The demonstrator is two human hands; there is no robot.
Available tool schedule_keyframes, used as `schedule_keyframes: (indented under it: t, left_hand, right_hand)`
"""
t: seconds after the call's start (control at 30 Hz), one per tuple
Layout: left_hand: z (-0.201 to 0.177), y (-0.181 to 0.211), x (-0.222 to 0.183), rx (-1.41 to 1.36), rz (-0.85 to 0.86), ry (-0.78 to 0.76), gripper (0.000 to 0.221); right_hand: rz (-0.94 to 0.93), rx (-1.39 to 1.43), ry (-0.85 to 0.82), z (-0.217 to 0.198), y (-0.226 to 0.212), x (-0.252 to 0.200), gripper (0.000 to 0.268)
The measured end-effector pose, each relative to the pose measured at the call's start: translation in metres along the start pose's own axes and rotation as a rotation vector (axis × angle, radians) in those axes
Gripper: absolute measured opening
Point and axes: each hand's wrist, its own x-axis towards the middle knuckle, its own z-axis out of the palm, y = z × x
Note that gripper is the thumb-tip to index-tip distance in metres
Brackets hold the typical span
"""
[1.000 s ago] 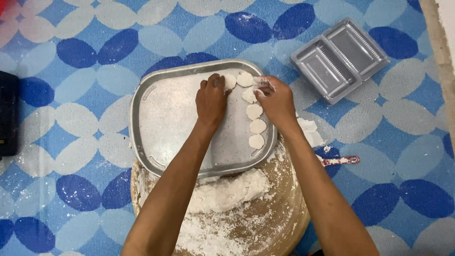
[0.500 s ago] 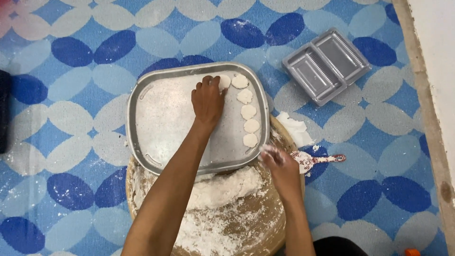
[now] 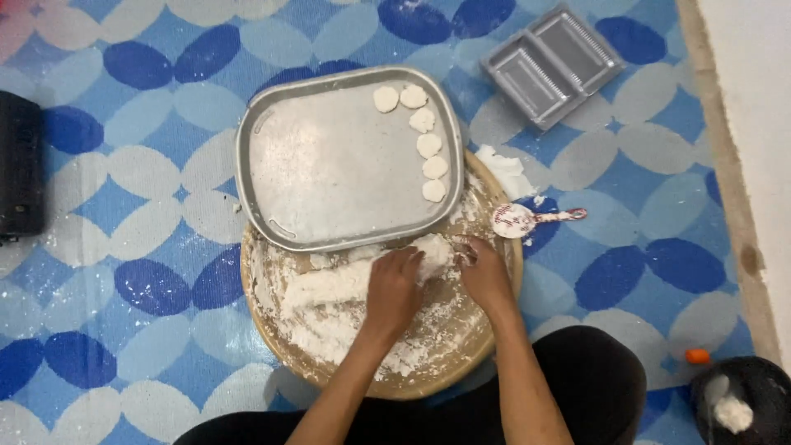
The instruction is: Shaping small pieces of dough from a larger mass and arranging them on a metal tray.
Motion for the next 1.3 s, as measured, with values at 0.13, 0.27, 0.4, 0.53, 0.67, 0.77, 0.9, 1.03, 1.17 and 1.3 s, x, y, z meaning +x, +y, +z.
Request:
schedule_keyframes:
  t: [0.13, 0.27, 0.4, 0.53, 0.67, 0.77, 0.9, 1.03, 1.17, 1.3]
  left_hand:
    - [0.011, 0.027, -0.005, 0.118, 0.040, -0.072, 0.065]
    - [0.027, 0.022, 0.004, 0.260, 0.022, -0.078, 0.081]
    - [0.041, 0.011, 0.008, 0.374, -0.103, -0.148, 0.097]
    - [0.048, 0.003, 0.017, 0.370, -0.143, -0.204, 0.101]
    - [0.048, 0.002, 0.022, 0.280, -0.211, -0.215, 0.096]
    - [0.043, 0.008, 0.020, 0.269, -0.217, -0.201, 0.094]
    - [0.032, 0.017, 0.018, 0.215, -0.203, -0.171, 0.085]
    - [0.036, 0.015, 0.006, 0.240, -0.149, -0.129, 0.087]
    - [0.024, 0.019, 0.001, 0.281, -0.022, -0.019, 0.088]
    - [0.023, 0.017, -0.002, 0.200, -0.017, -0.029, 0.096]
  right_hand:
    - [-0.045, 0.006, 0.021, 0.007, 0.035, -0.002, 0.046]
    - [-0.056, 0.015, 0.012, 0.012, 0.050, -0.006, 0.048]
    - [-0.062, 0.018, 0.018, 0.019, 0.068, 0.011, 0.045]
    - [-0.046, 0.028, 0.002, 0.000, 0.021, -0.013, 0.048]
    - [-0.084, 0.016, -0.049, 0.011, 0.046, 0.014, 0.057]
    - [-0.094, -0.012, -0.069, 0.010, 0.052, 0.017, 0.060]
    - [-0.146, -0.139, -0.119, 0.001, 0.031, 0.010, 0.067]
    - [-0.255, -0.031, -0.169, -0.008, 0.008, -0.002, 0.074]
    - [-0.383, -0.123, -0.184, -0.001, 0.019, 0.018, 0.064]
    - [-0.294, 0.002, -0.189, 0.008, 0.030, 0.027, 0.049]
